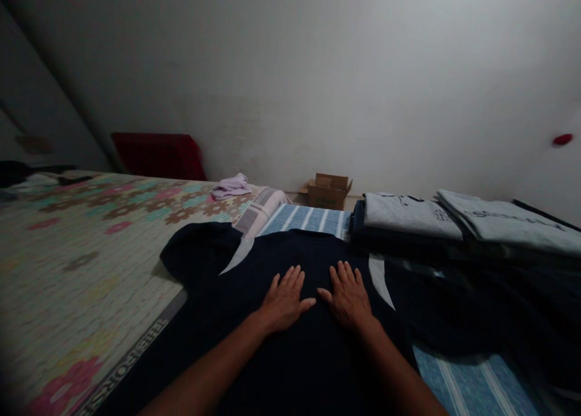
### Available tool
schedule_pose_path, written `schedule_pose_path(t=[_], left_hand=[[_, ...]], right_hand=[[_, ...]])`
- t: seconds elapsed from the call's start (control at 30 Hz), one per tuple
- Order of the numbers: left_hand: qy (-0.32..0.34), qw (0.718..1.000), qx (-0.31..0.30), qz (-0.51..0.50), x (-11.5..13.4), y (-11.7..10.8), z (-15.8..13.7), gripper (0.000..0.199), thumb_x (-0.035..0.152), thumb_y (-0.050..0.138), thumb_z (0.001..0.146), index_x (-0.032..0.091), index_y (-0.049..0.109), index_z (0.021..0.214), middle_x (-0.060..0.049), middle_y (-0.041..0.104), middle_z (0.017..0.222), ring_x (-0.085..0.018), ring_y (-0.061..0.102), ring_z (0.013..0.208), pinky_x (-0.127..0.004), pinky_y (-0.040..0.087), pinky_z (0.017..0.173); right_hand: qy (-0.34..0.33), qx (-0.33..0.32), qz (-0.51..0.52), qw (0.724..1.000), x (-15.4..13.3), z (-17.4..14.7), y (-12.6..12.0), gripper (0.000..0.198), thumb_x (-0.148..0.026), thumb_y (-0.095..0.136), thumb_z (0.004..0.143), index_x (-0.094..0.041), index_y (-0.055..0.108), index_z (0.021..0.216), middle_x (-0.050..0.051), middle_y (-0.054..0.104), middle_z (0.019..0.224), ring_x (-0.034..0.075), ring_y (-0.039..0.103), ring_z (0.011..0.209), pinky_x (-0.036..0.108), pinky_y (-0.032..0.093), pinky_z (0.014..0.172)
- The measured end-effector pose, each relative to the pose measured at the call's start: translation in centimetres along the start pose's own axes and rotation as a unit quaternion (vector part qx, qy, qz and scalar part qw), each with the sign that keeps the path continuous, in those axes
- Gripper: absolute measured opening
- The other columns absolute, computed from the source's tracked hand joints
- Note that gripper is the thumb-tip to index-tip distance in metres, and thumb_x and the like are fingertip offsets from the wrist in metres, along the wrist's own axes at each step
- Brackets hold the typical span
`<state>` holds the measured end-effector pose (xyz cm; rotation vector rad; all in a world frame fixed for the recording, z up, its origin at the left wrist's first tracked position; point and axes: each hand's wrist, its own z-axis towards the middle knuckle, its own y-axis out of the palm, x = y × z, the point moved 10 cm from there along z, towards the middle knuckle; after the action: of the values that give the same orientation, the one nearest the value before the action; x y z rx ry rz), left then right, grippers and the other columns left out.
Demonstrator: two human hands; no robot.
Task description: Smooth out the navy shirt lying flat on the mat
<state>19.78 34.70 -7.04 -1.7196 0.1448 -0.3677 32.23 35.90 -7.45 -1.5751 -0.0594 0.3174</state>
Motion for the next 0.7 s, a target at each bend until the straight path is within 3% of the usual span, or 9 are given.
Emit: schedule_pose_path(t=[0.1, 0.2, 0.37, 0.7], left_hand=[[-0.010, 0.999, 0.051, 0.002, -0.3, -0.8, 1.0, 0.067, 0.055, 0.019, 0.089, 0.012, 0.030, 0.139, -0.013, 0.021, 0.149, -0.025, 0.012, 0.138, -0.048, 0.011, 0.110], [-0.008, 0.997, 0.080, 0.005, -0.5, -1.5, 2.8, 0.067, 0.053, 0.021, 0.089, 0.010, 0.028, 0.140, -0.013, 0.017, 0.150, -0.024, 0.008, 0.138, -0.045, 0.011, 0.110], [-0.027, 0.998, 0.055, -0.006, -1.2, -1.5, 5.5, 0.073, 0.057, 0.024, 0.087, 0.007, 0.023, 0.141, -0.013, 0.011, 0.151, -0.025, 0.005, 0.139, -0.047, 0.010, 0.110], [-0.053, 0.997, 0.049, 0.002, -2.2, -1.3, 6.3, 0.077, 0.060, 0.021, 0.085, 0.010, 0.017, 0.143, -0.012, 0.011, 0.151, -0.025, 0.005, 0.139, -0.049, 0.010, 0.110]], right_hand=[[0.005, -0.016, 0.011, 1.000, 0.3, 0.4, 0.3, 0.076, -0.064, 0.022, 0.086, -0.011, 0.030, 0.140, 0.017, 0.022, 0.147, 0.028, 0.013, 0.136, 0.042, 0.010, 0.108], [0.006, -0.020, 0.020, 1.000, 0.4, 0.5, 0.4, 0.076, -0.064, 0.023, 0.086, -0.012, 0.029, 0.141, 0.017, 0.021, 0.148, 0.028, 0.013, 0.136, 0.041, 0.011, 0.108], [0.014, -0.024, 0.028, 0.999, 0.7, 0.8, 0.6, 0.077, -0.066, 0.020, 0.086, -0.014, 0.027, 0.142, 0.016, 0.019, 0.148, 0.028, 0.010, 0.137, 0.044, 0.010, 0.108], [0.041, 0.000, 0.019, 0.999, 2.1, 2.3, 0.9, 0.082, -0.071, 0.018, 0.083, -0.015, 0.027, 0.142, 0.017, 0.020, 0.148, 0.030, 0.010, 0.136, 0.045, 0.008, 0.107]])
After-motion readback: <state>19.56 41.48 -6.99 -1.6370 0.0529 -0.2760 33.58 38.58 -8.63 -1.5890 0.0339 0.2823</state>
